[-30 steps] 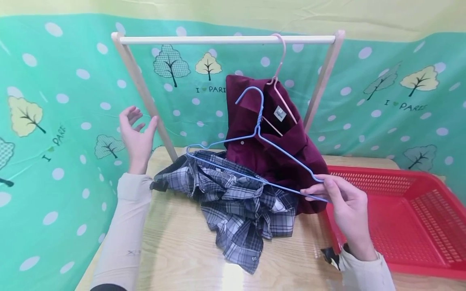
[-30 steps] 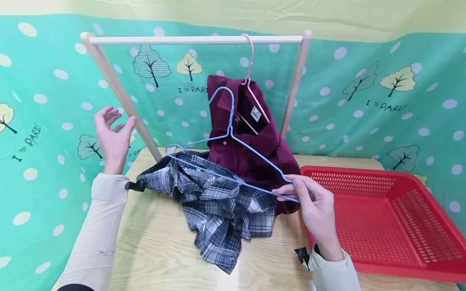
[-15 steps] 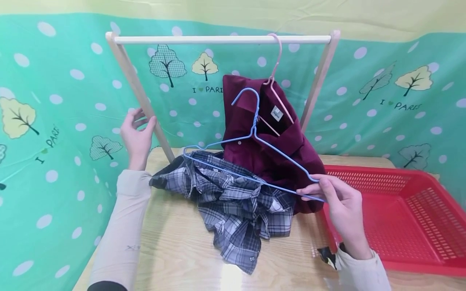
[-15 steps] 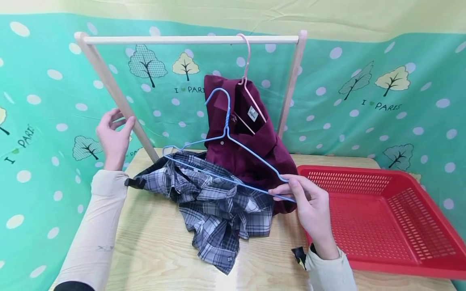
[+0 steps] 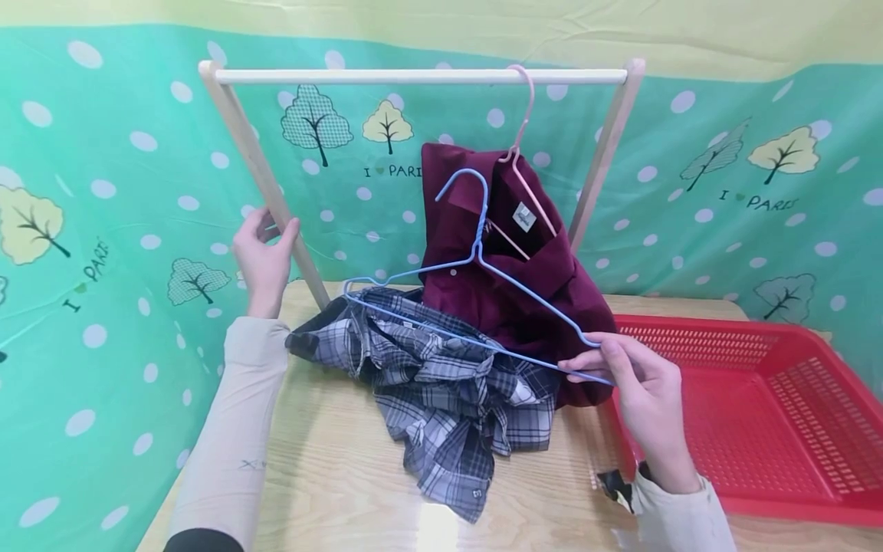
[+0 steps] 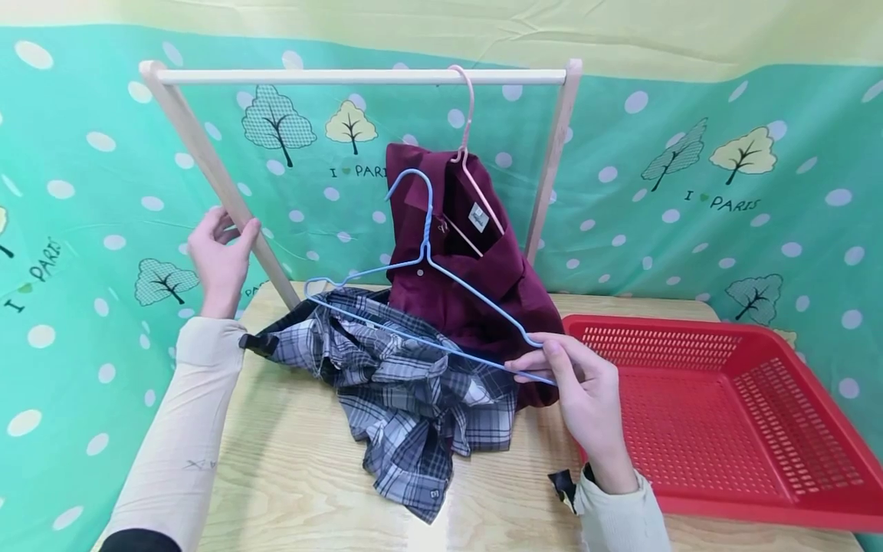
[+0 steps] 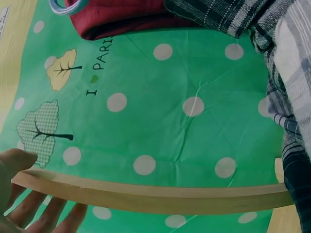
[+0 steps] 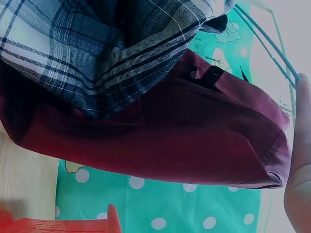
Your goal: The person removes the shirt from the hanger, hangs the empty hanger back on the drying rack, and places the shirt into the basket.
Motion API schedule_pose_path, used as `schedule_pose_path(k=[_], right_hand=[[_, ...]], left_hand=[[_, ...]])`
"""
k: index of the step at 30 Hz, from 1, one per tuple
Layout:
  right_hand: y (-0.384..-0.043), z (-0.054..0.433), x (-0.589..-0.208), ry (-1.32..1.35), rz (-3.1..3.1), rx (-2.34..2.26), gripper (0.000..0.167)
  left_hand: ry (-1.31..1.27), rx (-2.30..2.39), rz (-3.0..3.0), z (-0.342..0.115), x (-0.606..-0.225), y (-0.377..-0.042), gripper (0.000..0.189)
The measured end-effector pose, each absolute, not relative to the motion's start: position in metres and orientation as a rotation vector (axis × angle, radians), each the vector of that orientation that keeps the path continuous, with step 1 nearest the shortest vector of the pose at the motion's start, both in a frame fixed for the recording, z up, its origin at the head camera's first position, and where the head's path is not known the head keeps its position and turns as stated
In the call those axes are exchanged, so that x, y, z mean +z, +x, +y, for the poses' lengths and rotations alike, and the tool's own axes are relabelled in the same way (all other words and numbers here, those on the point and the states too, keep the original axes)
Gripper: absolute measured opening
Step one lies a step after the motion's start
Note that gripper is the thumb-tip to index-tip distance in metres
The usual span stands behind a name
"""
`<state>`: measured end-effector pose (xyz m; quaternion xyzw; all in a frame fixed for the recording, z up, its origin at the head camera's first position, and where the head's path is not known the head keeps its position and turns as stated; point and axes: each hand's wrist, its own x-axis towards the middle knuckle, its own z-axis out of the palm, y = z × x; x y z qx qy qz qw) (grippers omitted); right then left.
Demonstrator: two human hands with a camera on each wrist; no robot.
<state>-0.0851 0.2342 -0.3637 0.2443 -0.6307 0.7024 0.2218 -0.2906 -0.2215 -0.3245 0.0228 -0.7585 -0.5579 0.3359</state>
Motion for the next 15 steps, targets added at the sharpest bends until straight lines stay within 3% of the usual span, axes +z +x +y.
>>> schedule_pose_path(k=[6, 15], right_hand=[[-0.08, 0.231, -0.365, 0.597, -1.81, 1.89, 0.024], [-0.087, 0.226, -0.368, 0.646, -1.781, 1.869, 0.024]], left_hand=[[0.053, -1.393, -1.979, -0.22, -0.334, -0.296, 0.023], [0.043, -1.309, -1.951, -0.22, -0.339, -0.299, 0.021]])
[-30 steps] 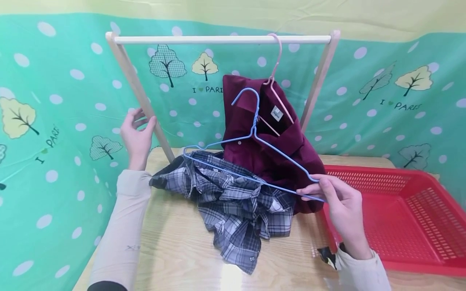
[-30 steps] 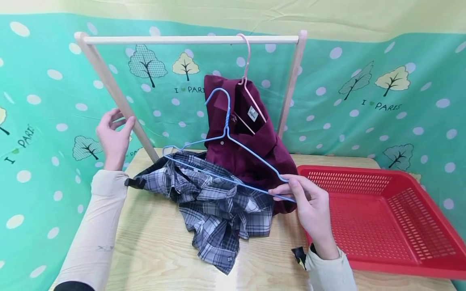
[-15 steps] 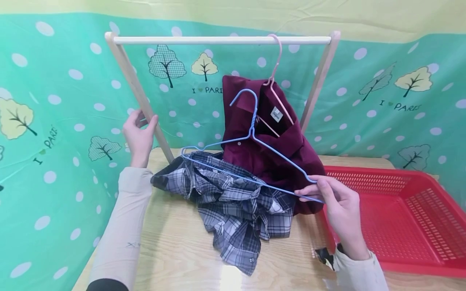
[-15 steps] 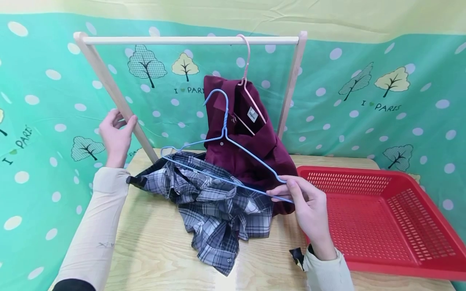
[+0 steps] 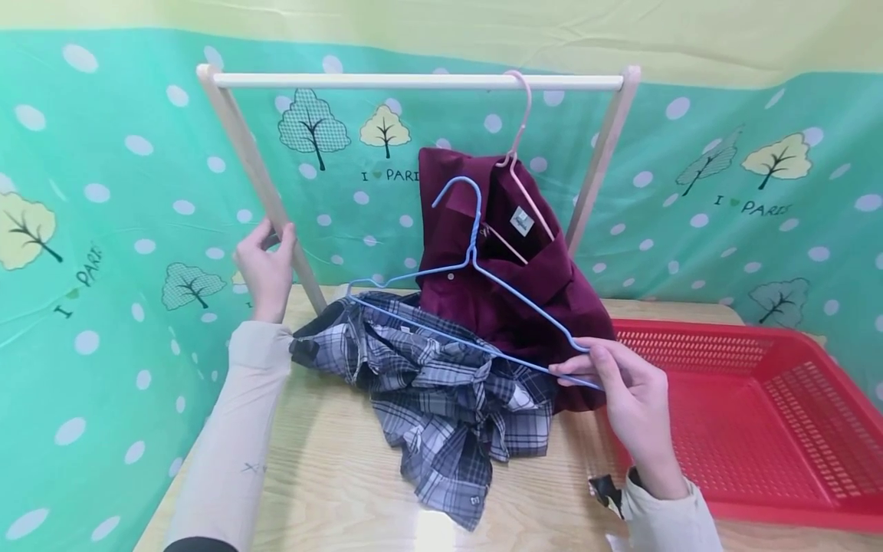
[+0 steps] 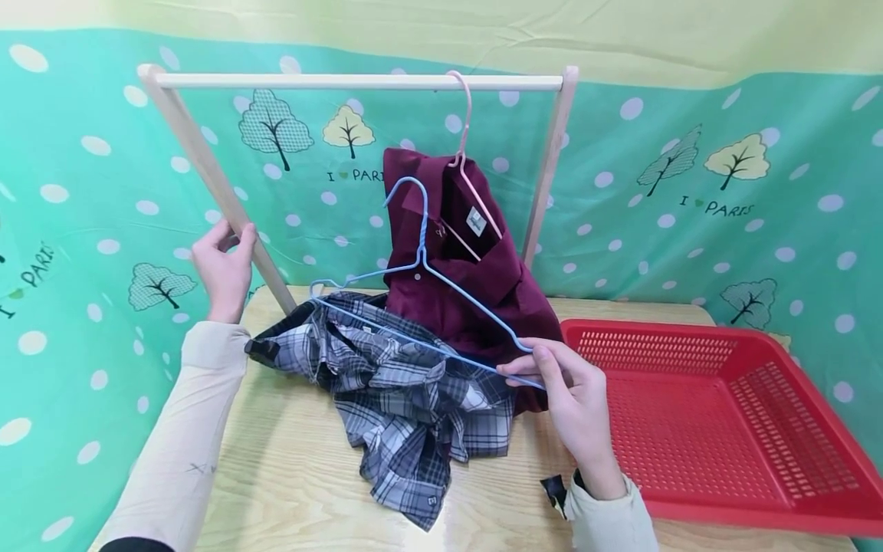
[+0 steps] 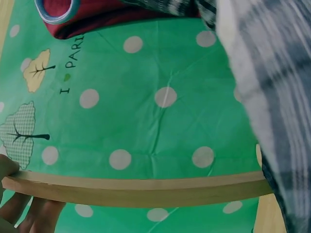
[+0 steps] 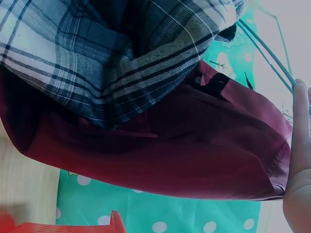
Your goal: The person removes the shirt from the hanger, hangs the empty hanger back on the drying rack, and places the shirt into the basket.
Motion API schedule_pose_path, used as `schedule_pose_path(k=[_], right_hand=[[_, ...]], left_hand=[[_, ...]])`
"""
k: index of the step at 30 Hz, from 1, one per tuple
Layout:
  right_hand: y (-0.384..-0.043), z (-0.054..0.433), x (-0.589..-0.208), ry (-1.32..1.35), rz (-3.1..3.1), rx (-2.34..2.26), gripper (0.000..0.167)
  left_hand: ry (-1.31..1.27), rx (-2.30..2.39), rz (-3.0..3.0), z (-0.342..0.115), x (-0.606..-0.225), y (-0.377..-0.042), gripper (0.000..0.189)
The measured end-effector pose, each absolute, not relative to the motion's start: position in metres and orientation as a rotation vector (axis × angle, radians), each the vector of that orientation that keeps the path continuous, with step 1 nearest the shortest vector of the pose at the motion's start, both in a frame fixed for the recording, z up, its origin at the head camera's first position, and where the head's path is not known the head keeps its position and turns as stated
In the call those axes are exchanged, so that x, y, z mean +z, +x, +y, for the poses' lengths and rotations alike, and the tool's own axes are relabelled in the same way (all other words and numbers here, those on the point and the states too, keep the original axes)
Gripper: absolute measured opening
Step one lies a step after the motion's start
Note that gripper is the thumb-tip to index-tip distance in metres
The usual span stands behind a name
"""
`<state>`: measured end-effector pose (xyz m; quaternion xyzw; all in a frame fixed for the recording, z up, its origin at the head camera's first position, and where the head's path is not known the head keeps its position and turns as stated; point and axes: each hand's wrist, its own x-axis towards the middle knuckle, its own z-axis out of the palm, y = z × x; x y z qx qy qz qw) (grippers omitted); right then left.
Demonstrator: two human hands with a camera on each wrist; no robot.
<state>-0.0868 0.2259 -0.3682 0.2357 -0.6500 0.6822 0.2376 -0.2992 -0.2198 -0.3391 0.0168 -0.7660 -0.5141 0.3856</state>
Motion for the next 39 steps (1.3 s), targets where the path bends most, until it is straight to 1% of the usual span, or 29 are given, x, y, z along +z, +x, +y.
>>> schedule_pose_path(k=[14, 22, 39], right_hand=[[-0.092, 0.213, -0.369, 0.631, -1.764, 1.894, 0.025], [-0.094, 0.206, -0.362, 0.531, -1.838, 1.876, 0.024], [-0.104, 0.197, -0.352, 0.541, -1.803, 1.8, 0.024]], left_hand=[[0.053, -1.29, -1.954, -0.224, -0.339, -0.295, 0.022], [0.04, -1.308, -1.951, -0.224, -0.337, -0.295, 0.021], [0.029, -1.33, -1.97, -0.221, -0.34, -0.301, 0.021]])
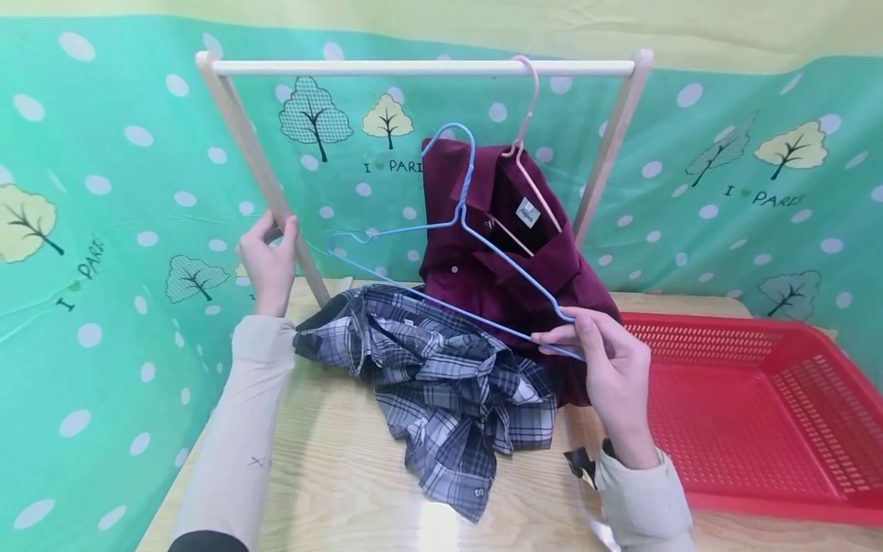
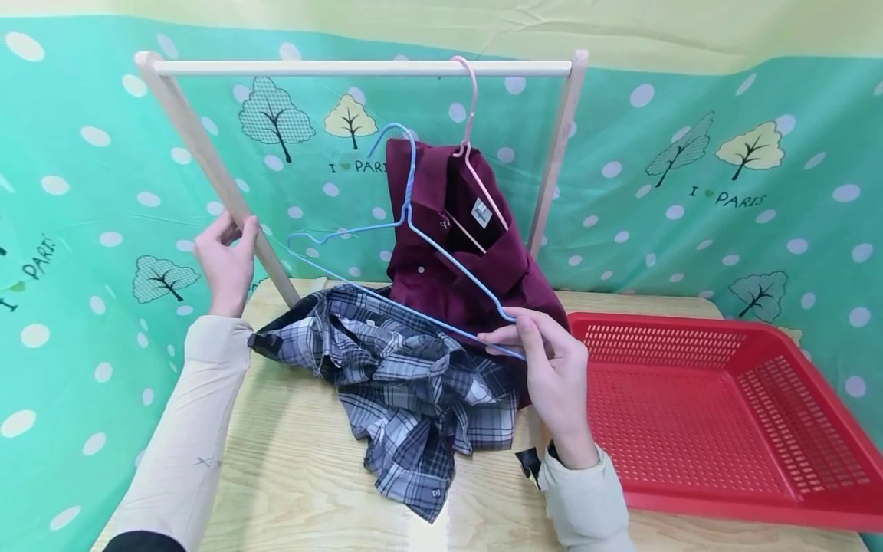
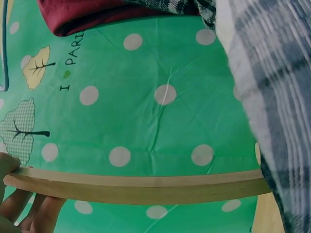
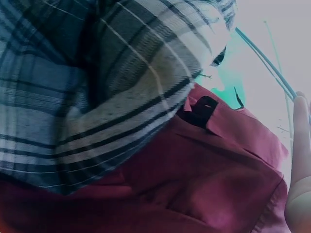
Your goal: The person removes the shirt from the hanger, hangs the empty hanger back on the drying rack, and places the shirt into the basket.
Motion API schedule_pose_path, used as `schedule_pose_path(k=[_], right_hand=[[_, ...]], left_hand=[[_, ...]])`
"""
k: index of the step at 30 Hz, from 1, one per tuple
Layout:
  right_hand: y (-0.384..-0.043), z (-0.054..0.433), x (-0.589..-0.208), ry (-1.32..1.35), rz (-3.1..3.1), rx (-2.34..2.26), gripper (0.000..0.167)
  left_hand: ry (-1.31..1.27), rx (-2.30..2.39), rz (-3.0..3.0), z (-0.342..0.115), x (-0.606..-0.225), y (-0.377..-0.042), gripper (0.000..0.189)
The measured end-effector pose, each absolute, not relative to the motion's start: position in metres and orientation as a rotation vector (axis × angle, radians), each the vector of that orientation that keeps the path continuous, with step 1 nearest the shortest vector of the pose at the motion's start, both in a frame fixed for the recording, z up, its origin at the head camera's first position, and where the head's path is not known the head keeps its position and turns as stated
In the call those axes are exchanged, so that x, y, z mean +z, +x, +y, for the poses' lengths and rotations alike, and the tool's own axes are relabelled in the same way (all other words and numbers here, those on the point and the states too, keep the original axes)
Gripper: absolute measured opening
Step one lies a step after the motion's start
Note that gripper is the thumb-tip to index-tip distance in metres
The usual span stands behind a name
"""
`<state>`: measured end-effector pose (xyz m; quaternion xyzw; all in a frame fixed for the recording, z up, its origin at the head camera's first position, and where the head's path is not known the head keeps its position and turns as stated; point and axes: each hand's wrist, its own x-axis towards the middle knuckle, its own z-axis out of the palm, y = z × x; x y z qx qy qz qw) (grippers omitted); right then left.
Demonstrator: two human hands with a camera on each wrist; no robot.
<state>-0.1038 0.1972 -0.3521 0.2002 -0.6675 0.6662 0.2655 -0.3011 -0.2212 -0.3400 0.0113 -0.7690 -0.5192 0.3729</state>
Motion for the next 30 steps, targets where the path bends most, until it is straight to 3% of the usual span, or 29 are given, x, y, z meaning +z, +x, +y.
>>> schedule_pose_path(k=[30], right_hand=[[-0.122, 0.155, -0.307, 0.556, -1.585, 1.824, 0.024]], left_hand=[[0.061, -1.367, -1.972, -0.219, -0.339, -0.296, 0.023]])
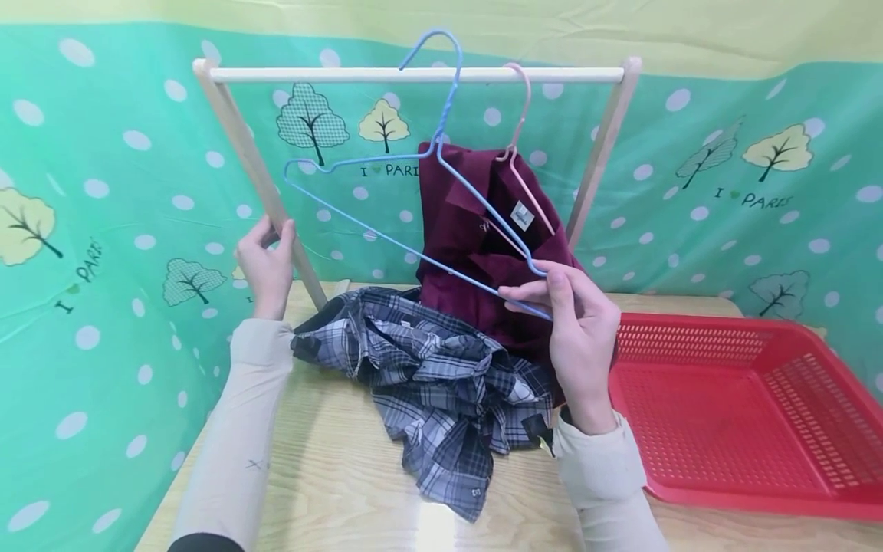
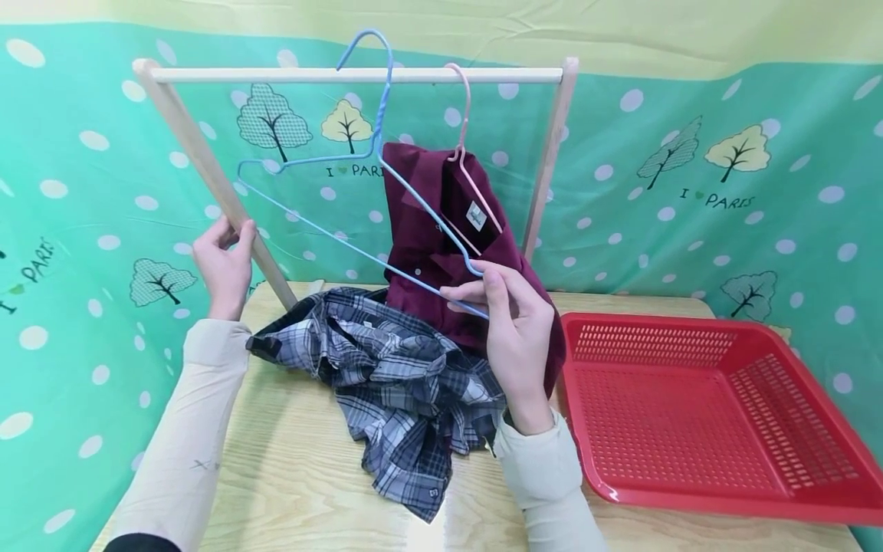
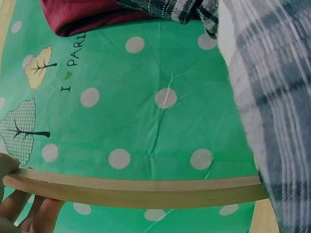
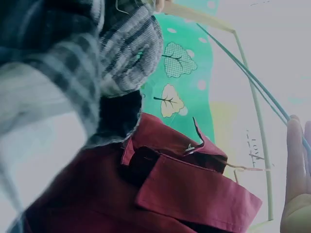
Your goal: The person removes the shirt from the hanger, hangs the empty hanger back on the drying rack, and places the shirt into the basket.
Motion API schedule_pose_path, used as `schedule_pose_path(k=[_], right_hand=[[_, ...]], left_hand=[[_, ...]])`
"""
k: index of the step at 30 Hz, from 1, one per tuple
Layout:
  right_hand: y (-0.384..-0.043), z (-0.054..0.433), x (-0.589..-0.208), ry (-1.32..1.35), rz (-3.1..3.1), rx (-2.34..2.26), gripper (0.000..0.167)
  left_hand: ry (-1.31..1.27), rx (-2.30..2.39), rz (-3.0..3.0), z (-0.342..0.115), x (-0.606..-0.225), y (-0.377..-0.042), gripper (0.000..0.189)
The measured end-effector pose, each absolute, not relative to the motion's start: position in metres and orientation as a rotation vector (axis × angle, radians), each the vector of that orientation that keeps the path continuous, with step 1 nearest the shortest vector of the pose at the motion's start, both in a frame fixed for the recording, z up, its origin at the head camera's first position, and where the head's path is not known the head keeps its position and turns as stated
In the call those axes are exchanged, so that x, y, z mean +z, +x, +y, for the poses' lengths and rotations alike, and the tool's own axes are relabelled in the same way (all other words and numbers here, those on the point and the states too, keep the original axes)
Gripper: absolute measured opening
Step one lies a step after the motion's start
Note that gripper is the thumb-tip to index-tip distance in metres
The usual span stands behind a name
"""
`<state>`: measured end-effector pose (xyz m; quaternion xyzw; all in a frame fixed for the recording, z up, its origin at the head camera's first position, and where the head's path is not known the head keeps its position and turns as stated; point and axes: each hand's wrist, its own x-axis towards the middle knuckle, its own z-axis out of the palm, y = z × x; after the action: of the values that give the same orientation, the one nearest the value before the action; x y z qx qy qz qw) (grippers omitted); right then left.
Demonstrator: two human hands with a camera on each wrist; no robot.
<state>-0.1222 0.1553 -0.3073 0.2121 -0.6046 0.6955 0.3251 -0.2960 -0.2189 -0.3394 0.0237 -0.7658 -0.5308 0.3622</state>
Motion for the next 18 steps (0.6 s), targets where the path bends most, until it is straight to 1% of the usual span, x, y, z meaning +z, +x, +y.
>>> schedule_pose_path(k=[11, 18], right_hand=[[-0.137, 0.139, -0.297, 0.521, -1.478, 1.91, 0.024], [-0.148, 0.133, -0.299, 0.509, -1.539, 1.92, 0.024]], left_hand=[[0.018, -1.357, -1.921, -0.217, -0.343, -0.3, 0.021], [0.017, -1.339, -1.913, -0.217, -0.343, -0.298, 0.024]])
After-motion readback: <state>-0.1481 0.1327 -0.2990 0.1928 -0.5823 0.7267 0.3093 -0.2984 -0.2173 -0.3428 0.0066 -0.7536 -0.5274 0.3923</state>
